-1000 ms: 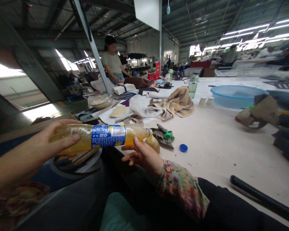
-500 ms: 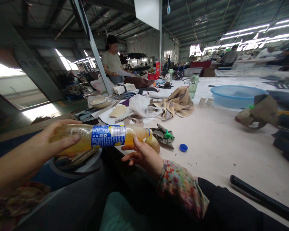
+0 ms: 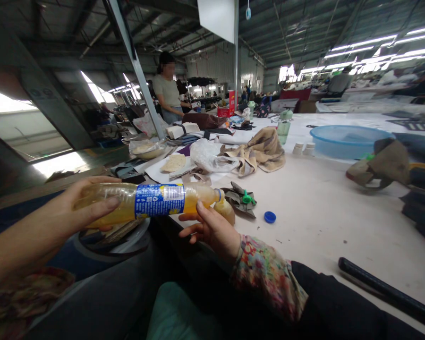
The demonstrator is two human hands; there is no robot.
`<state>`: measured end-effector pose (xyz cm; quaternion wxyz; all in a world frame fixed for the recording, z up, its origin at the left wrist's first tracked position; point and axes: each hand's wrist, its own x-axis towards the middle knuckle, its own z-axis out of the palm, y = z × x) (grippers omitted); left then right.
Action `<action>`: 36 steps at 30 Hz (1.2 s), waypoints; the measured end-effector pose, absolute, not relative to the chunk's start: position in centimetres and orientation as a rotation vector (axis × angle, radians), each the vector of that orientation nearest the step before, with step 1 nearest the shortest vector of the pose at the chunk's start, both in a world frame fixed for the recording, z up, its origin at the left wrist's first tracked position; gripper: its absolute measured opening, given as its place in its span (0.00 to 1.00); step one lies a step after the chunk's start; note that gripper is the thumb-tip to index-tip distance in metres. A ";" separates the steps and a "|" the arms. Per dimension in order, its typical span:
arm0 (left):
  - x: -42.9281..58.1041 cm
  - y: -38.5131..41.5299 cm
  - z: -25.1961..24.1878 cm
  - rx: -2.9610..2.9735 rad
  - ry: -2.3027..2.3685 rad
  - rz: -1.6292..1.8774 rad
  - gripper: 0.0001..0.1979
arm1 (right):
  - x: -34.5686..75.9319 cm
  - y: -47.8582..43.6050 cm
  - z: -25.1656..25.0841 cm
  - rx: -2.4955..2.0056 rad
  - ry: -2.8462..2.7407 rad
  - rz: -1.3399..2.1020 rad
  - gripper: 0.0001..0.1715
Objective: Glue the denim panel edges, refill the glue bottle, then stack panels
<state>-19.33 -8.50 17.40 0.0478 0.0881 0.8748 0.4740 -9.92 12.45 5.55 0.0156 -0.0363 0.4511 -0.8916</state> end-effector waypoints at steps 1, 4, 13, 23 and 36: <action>-19.3 -8.6 17.3 0.263 2.662 1.442 0.45 | -9.9 12.4 5.6 -0.111 1.404 -2.772 0.24; -19.3 -8.8 17.2 0.277 2.668 1.423 0.43 | -9.9 12.4 5.6 -0.099 1.404 -2.773 0.23; -19.0 -8.6 17.1 0.268 2.672 1.429 0.43 | -10.0 12.4 5.4 -0.094 1.411 -2.768 0.24; -17.8 -8.3 16.5 0.282 2.634 1.465 0.39 | -10.0 12.3 5.1 -0.062 1.395 -2.772 0.22; -17.0 -8.8 13.0 0.212 2.537 1.654 0.35 | -10.3 12.2 4.1 -0.052 1.355 -2.794 0.24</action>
